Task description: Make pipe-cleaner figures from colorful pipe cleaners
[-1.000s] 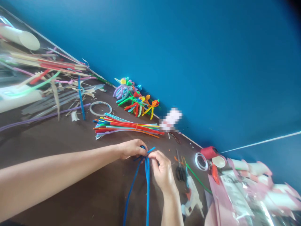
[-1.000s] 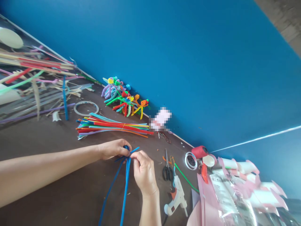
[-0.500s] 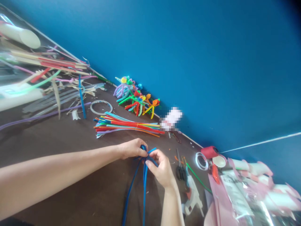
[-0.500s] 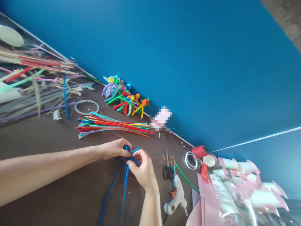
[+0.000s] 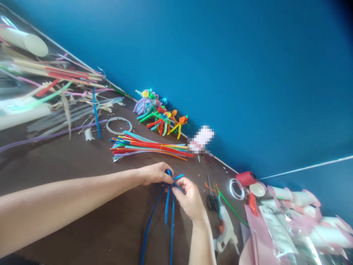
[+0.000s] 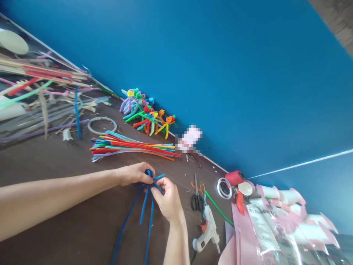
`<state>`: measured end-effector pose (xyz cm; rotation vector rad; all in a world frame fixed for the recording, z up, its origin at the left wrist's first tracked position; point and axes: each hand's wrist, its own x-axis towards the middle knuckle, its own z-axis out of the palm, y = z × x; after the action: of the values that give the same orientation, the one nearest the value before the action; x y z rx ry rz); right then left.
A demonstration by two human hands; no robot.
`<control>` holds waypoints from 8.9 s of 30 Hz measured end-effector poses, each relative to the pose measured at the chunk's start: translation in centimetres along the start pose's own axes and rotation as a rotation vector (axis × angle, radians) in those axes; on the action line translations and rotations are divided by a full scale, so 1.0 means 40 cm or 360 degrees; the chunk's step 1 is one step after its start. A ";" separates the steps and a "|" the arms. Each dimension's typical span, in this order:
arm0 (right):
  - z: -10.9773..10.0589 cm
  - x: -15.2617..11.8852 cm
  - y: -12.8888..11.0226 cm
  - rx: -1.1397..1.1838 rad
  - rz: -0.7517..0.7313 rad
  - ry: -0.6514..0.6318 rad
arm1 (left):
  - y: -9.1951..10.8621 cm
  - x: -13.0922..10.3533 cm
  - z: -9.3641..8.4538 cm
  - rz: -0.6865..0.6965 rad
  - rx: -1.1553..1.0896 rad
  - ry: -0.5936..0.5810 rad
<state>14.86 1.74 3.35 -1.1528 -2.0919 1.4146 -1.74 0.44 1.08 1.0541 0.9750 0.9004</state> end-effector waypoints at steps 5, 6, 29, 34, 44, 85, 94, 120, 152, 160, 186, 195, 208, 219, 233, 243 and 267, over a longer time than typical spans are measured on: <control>0.006 -0.001 -0.004 -0.0027 0.0076 0.0037 | -0.004 0.002 -0.001 0.0008 0.0002 -0.0004; 0.007 -0.002 -0.007 -0.0058 0.0066 0.0067 | -0.006 0.003 -0.002 0.0011 -0.0017 0.0002; 0.063 0.016 -0.025 -0.0504 -0.0081 0.0769 | -0.027 0.013 -0.021 0.0394 -0.0407 0.0225; 0.073 0.013 -0.010 -0.0083 -0.0007 0.0838 | -0.018 0.007 -0.015 0.0378 -0.0223 0.0226; 0.061 0.005 0.016 0.1094 0.0380 0.0396 | -0.019 -0.007 -0.027 0.0383 -0.0172 -0.0005; 0.049 0.010 0.012 0.0011 -0.0271 0.0460 | -0.016 -0.007 -0.027 0.0212 0.0128 0.0087; 0.052 0.033 0.041 0.0451 -0.0291 0.0419 | -0.012 -0.001 -0.016 0.0213 0.0131 0.0188; 0.051 0.041 0.051 0.0274 -0.0508 0.0504 | -0.021 0.015 -0.023 0.0162 0.0081 0.0185; 0.080 -0.022 -0.048 0.0574 -0.0121 0.0677 | 0.018 -0.069 0.034 -0.0147 -0.0976 0.0512; 0.093 -0.022 -0.006 0.1783 0.0506 0.0099 | 0.011 -0.092 0.002 -0.0206 -0.0877 0.0096; 0.118 -0.088 -0.041 -0.1165 -0.0668 0.1000 | 0.002 -0.093 0.050 0.0042 0.0210 0.0676; 0.123 -0.100 -0.049 -0.0965 -0.0643 0.1057 | 0.010 -0.101 0.058 -0.0127 -0.0457 0.0701; 0.114 -0.100 -0.078 -0.0452 -0.0517 0.1150 | 0.016 -0.103 0.053 0.0226 0.0326 0.0901; 0.133 -0.087 -0.066 0.0188 -0.0303 0.0976 | 0.008 -0.099 0.041 0.0063 -0.0306 0.0802; 0.063 -0.041 -0.019 0.1234 0.0341 0.0353 | 0.032 -0.110 0.016 -0.0441 -0.0705 0.0131; 0.025 -0.046 -0.091 0.0198 -0.0057 0.0530 | 0.055 -0.105 0.017 0.0026 0.0882 0.0461; 0.135 -0.087 -0.026 0.1253 0.0190 0.0670 | 0.059 -0.106 0.015 -0.0451 -0.0942 0.0459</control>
<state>12.86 -4.40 2.43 -1.1003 -1.0323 1.6400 -2.80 -3.08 4.32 0.2818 0.9759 1.0313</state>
